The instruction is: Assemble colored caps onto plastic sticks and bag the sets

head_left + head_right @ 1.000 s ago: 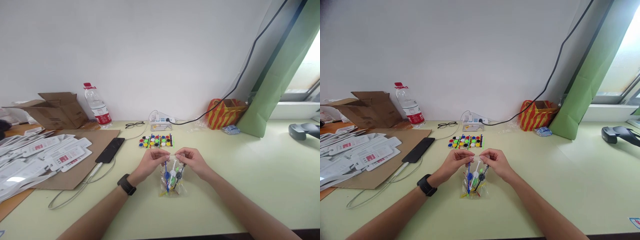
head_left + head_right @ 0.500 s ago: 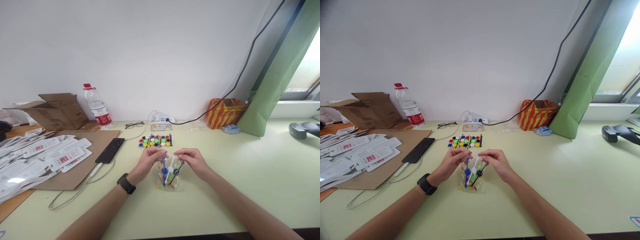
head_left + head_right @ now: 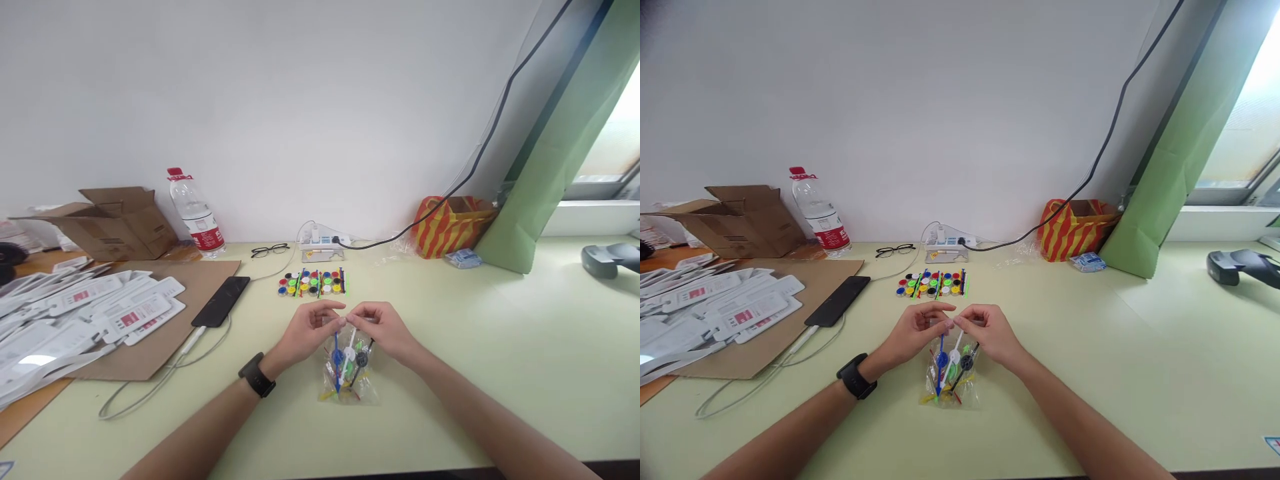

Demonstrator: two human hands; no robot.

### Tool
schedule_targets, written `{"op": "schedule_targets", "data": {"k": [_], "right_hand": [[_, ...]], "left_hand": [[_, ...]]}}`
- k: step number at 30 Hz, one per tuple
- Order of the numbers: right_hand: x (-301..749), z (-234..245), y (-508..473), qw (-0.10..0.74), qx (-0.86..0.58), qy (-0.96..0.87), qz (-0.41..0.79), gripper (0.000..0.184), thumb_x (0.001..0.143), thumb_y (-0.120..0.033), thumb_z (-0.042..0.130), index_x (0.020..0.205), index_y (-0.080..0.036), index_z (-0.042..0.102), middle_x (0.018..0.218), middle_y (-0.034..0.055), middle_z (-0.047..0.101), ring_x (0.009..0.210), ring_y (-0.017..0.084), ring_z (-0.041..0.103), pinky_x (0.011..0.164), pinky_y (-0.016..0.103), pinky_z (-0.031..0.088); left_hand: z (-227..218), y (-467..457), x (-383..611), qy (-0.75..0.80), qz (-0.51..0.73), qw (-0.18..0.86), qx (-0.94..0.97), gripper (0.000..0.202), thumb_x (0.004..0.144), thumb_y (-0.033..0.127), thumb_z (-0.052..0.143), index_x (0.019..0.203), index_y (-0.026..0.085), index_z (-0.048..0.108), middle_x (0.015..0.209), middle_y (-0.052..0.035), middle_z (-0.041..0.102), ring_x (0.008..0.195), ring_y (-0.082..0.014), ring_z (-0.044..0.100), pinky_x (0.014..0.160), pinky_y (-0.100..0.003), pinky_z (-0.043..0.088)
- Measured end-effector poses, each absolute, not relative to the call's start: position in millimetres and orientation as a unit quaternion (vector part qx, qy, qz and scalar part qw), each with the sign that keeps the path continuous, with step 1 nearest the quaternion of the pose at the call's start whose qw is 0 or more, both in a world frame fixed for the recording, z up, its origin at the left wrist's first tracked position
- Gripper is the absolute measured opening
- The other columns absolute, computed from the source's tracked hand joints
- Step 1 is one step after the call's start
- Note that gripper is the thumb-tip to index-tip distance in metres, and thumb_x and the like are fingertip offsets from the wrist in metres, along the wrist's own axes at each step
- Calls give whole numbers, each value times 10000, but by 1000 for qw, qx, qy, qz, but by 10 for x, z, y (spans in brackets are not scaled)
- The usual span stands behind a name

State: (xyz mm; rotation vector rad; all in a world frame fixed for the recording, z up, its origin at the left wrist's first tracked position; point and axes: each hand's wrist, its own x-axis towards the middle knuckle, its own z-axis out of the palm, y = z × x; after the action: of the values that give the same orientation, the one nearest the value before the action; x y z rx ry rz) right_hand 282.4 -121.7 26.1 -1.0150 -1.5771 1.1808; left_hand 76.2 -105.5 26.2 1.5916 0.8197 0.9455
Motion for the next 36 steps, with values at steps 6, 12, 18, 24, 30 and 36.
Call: {"op": "schedule_targets", "data": {"k": [6,12,18,24,30,36], "right_hand": [[2872,225,-1151,441,-408,-650,466,350,820,-538,756,790,-189,756,755,40,707,677,174,575,621,299,436],[2985,168,-1048,480,-400,-571,532,333,760,-470,833,919,-181,792,768,27,692,691,151,551,645,295,427],[3024,101,-1001,482,-400,-525,576,338,734,-417,848,983,-190,831,838,50,708,764,166,564,760,329,466],[3026,128,-1009,505,-379,-554,543,236,786,-363,784,959,-215,846,967,66,690,842,188,576,787,336,473],[3024,203,-1091,513,-373,-661,400,202,893,-302,657,947,-243,843,914,69,676,846,204,610,748,342,485],[2998,218,-1144,505,-351,-695,371,236,929,-335,657,1119,-248,767,961,68,644,863,209,620,740,335,510]], "left_hand": [[249,-983,707,346,381,526,677,270,848,407,788,918,146,786,833,-79,763,719,-164,669,674,-265,530],[312,-907,643,359,407,543,641,278,793,390,837,902,146,760,763,-39,711,659,-132,624,644,-257,517],[311,-881,616,371,426,578,589,227,790,313,838,926,150,757,806,-45,715,716,-137,639,679,-255,512],[258,-877,628,351,479,630,500,110,772,219,824,845,161,765,824,-39,725,786,-138,667,739,-238,530],[227,-897,635,341,468,605,547,165,830,292,805,838,134,755,851,-73,753,724,-121,641,681,-222,511],[208,-909,656,361,470,553,586,241,766,291,871,789,148,678,733,-14,698,633,-110,614,620,-227,507]]}}
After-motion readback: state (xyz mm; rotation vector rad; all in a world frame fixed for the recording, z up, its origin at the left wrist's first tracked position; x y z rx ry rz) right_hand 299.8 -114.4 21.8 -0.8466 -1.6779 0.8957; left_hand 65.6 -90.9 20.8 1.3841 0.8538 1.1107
